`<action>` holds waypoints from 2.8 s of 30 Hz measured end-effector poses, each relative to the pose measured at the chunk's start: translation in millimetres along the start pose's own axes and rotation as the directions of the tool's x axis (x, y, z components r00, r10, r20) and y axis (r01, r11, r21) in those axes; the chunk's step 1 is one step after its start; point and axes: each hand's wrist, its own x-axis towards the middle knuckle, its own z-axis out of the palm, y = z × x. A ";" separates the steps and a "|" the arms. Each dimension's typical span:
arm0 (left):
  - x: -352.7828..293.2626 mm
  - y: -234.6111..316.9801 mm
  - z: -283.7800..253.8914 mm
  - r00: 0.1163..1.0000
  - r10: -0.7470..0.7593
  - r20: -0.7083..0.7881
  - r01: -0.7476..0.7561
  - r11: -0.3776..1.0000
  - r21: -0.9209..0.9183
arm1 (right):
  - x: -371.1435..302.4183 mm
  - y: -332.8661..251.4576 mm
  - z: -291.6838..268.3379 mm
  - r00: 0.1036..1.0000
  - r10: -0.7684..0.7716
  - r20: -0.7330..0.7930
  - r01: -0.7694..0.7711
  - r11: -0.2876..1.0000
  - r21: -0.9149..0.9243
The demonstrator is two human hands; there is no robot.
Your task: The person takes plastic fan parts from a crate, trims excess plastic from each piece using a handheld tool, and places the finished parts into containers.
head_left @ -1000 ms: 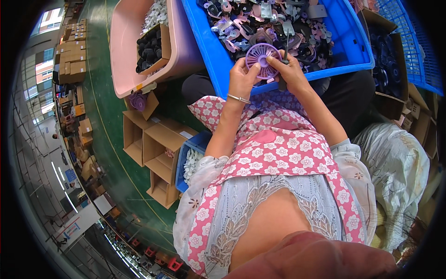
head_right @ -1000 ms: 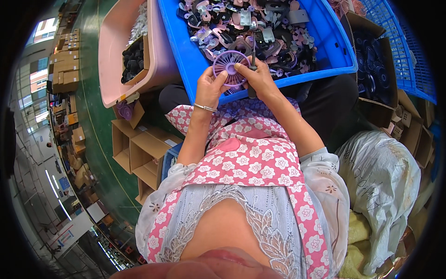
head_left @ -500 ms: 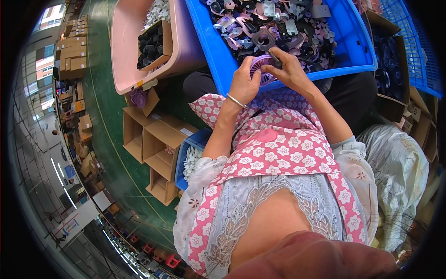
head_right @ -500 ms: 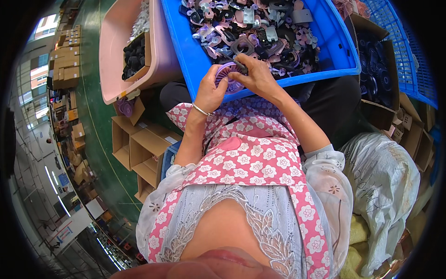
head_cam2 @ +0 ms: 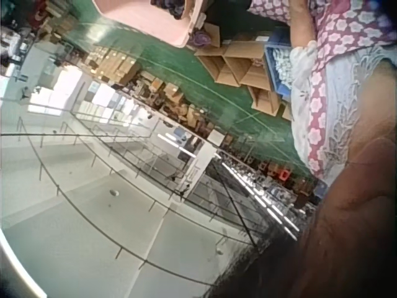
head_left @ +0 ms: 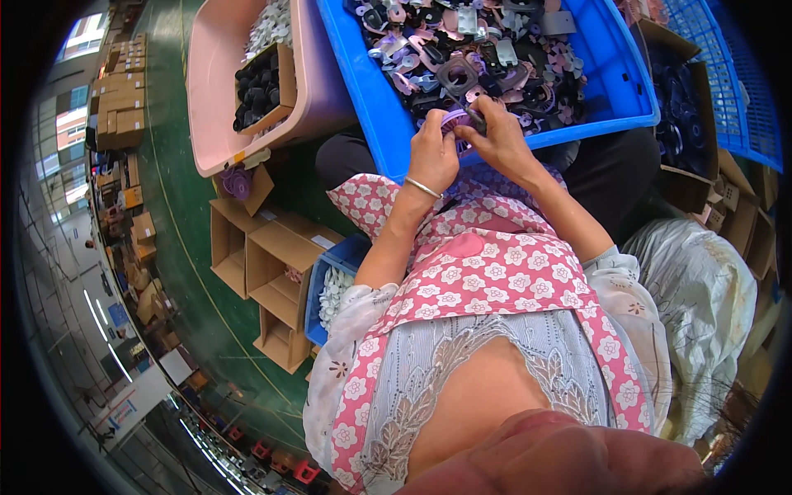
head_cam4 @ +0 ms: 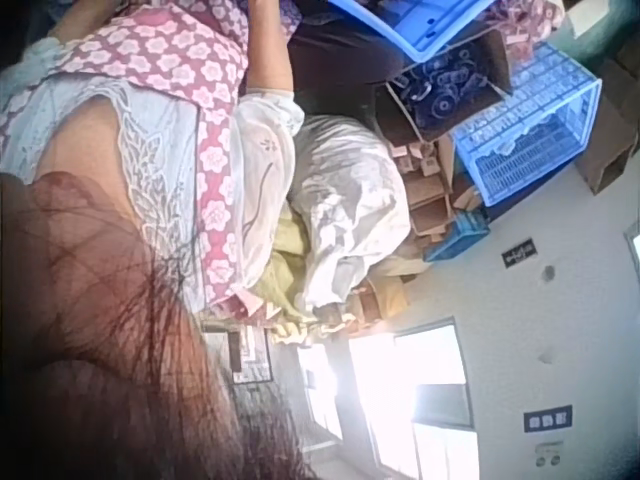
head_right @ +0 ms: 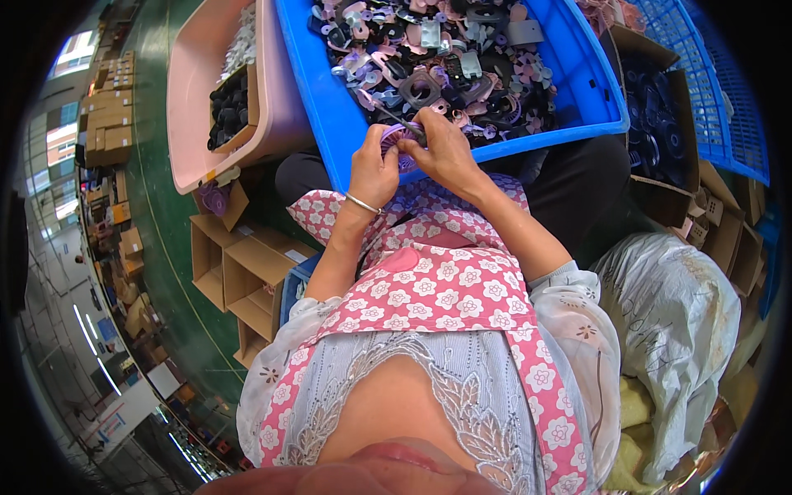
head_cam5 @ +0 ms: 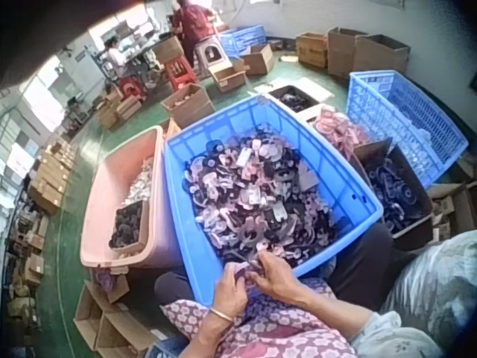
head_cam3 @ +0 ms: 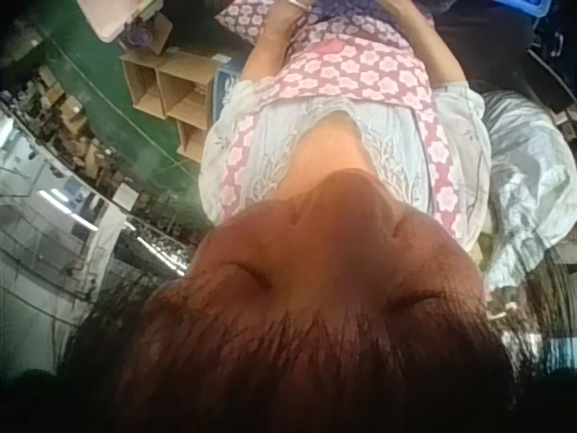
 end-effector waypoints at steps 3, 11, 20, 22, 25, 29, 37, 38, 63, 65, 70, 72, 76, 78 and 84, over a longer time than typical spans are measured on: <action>-3.5 -10.5 1.7 0.998 -0.012 0.069 0.011 1.000 0.015 | -10.3 1.9 3.6 0.991 0.130 0.022 -0.131 0.991 0.025; 12.9 -13.5 -6.4 0.951 -0.187 0.245 0.288 0.822 -0.492 | -7.1 12.8 -2.8 0.945 0.300 0.127 -0.326 0.847 0.421; 9.7 -17.4 -3.0 0.889 -0.358 0.284 0.447 0.545 -0.710 | -3.2 8.3 -11.7 0.947 0.289 0.139 -0.320 0.824 0.468; 9.5 -17.0 -1.1 0.928 -0.290 0.234 0.368 0.622 -0.691 | -4.3 19.7 -3.5 0.991 0.129 0.035 -0.133 0.932 0.337; 8.5 -14.4 -2.4 0.943 -0.227 0.245 0.330 0.750 -0.574 | -3.9 15.4 -3.5 0.993 0.118 -0.025 -0.103 0.936 0.336; 9.8 -11.1 -11.1 0.938 -0.108 0.329 0.182 0.962 -0.203 | 4.0 13.9 -14.9 0.995 -0.039 0.090 0.023 0.985 0.171; 6.8 -2.6 -7.7 0.906 -0.316 0.282 0.416 0.543 -0.729 | -0.7 16.4 -5.0 0.959 0.258 0.115 -0.265 0.680 0.683; 5.5 -6.4 -1.0 0.913 -0.323 0.249 0.389 0.508 -0.768 | -4.3 17.5 -4.2 0.944 0.300 0.134 -0.317 0.723 0.614; 3.9 -1.9 0.2 0.987 -0.041 0.154 0.045 0.999 -0.023 | 0.0 13.3 -7.3 0.989 -0.145 0.014 0.146 0.989 -0.040; -0.1 -4.5 6.1 0.992 -0.003 0.129 0.005 1.000 -0.016 | -6.5 7.7 -9.5 0.995 -0.098 0.007 0.098 0.993 -0.062; -5.8 -3.0 14.4 0.996 0.069 0.059 -0.071 0.997 0.025 | -15.9 -2.7 -12.2 0.994 -0.096 -0.044 0.089 0.987 -0.135; -7.2 -2.4 17.0 0.991 0.137 -0.003 -0.137 0.988 0.074 | -17.4 -4.4 -10.8 0.995 -0.082 -0.049 0.072 0.983 -0.170; 0.8 -12.8 15.6 0.989 0.144 0.015 -0.145 0.988 0.055 | -15.1 1.3 -5.9 0.987 -0.115 -0.109 0.095 0.980 -0.177; 7.0 -11.1 10.1 0.996 0.017 0.085 -0.014 0.999 -0.034 | -3.8 19.8 -5.1 0.984 -0.154 -0.094 0.155 0.988 0.000; 8.0 -17.3 -8.5 0.983 -0.182 0.035 0.175 0.848 -0.500 | 2.3 12.8 -17.7 0.919 0.233 0.317 -0.380 0.733 0.565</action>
